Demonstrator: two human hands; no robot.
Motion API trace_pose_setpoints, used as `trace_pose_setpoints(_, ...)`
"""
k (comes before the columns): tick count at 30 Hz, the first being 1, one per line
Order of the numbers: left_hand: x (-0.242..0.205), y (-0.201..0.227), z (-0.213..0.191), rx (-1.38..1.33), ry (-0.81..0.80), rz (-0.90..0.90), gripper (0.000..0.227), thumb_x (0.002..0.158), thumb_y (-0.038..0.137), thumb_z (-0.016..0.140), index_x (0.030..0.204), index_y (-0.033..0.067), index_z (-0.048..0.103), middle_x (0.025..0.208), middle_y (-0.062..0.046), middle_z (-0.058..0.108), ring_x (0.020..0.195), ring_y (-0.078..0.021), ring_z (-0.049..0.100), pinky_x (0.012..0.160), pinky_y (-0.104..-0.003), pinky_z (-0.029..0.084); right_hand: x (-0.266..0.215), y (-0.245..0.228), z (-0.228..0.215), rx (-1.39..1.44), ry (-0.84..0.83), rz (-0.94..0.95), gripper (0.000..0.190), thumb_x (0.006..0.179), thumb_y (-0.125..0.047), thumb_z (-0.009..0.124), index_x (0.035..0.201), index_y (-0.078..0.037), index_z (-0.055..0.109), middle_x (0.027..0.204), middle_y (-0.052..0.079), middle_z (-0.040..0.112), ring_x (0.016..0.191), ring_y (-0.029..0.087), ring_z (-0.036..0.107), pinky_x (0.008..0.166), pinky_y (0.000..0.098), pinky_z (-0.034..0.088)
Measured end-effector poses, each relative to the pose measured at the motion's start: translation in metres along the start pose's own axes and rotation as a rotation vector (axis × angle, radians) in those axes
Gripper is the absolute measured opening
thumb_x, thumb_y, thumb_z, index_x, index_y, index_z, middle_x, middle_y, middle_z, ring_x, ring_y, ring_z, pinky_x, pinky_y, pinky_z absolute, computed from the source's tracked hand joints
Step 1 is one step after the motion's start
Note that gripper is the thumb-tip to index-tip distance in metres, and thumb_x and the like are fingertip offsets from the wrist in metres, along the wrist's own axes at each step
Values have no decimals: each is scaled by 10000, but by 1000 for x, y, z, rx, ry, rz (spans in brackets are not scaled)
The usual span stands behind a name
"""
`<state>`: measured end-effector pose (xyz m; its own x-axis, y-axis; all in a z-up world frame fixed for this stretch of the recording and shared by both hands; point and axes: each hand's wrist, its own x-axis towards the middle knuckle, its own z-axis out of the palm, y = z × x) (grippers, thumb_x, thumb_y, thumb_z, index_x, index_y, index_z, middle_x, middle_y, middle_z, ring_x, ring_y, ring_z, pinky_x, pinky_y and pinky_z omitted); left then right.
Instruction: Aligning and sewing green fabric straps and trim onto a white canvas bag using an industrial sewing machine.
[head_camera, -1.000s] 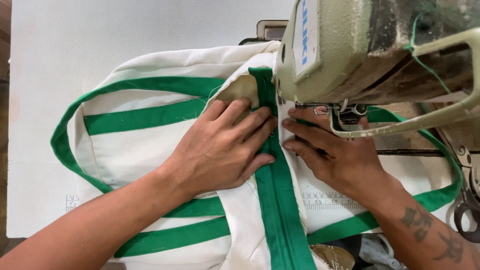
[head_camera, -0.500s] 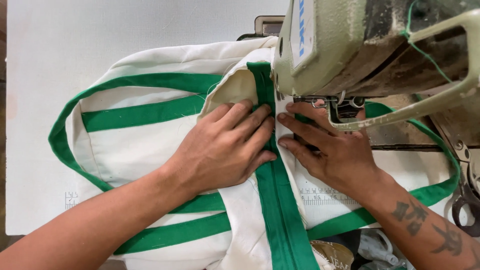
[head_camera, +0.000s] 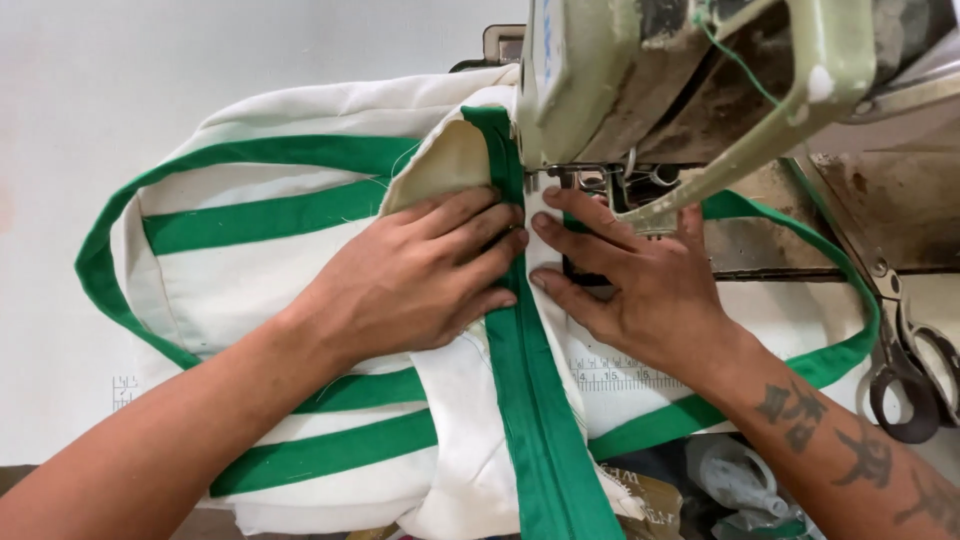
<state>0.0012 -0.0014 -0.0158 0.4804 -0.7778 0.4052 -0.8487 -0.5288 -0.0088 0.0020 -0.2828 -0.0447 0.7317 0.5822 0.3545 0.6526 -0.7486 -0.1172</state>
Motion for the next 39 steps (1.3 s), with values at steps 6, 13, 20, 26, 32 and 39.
trace_pose_setpoints(6, -2, -2, 1, -62, -1, -34, 512, 1151, 425, 582, 1486, 43, 646, 1447, -215, 684, 1347, -379, 659, 1151, -486, 546, 10, -2, -11, 112, -53, 37, 543, 1061, -533, 689, 1513, -235, 646, 1598, -84, 665, 1043, 203, 809, 1065, 582, 286)
trace_pose_setpoints(13, -2, 0, -1, -64, 18, -57, 471, 1149, 392, 593, 1446, 43, 702, 1483, -169, 700, 1380, -347, 634, 1181, -474, 511, 6, 32, -29, 232, 9, 554, 82, 1000, 21, 734, 1005, -35, 675, 822, 69, 664, 544, 174, 571, 415, 341, 514)
trace_pose_setpoints(20, -4, 4, 1, -97, 30, -92, 474, 1146, 382, 606, 1447, 28, 702, 1469, -198, 681, 1394, -356, 619, 1186, -466, 513, -1, 13, 3, 218, 76, -125, 614, 1018, -372, 937, 1546, -204, 673, 1613, 6, 649, 1439, 210, 704, 779, 364, 650)
trace_pose_setpoints(26, -5, 6, 2, -44, 54, -76, 480, 1147, 418, 626, 1357, -5, 711, 1415, -222, 718, 1400, -368, 639, 1192, -451, 525, 0, 10, -1, 265, 70, -96, 609, 986, -359, 960, 1508, -199, 690, 1592, 19, 668, 1476, 194, 655, 796, 338, 649)
trace_pose_setpoints(32, -3, 10, 3, -12, 51, -72, 493, 1156, 395, 617, 1387, -35, 682, 1439, -226, 695, 1411, -372, 609, 1215, -456, 504, 1, 9, -1, 272, 70, -108, 560, 1010, -351, 925, 1500, -205, 696, 1587, 59, 675, 1440, 257, 705, 732, 377, 657)
trace_pose_setpoints(39, -2, 6, 3, -103, 36, -115, 512, 1138, 411, 613, 1411, -20, 649, 1413, -229, 669, 1362, -386, 632, 1160, -474, 528, 6, 5, -6, 109, 60, -116, 528, 1035, -477, 864, 1487, -245, 723, 1582, 9, 683, 952, 184, 831, 578, 397, 557)
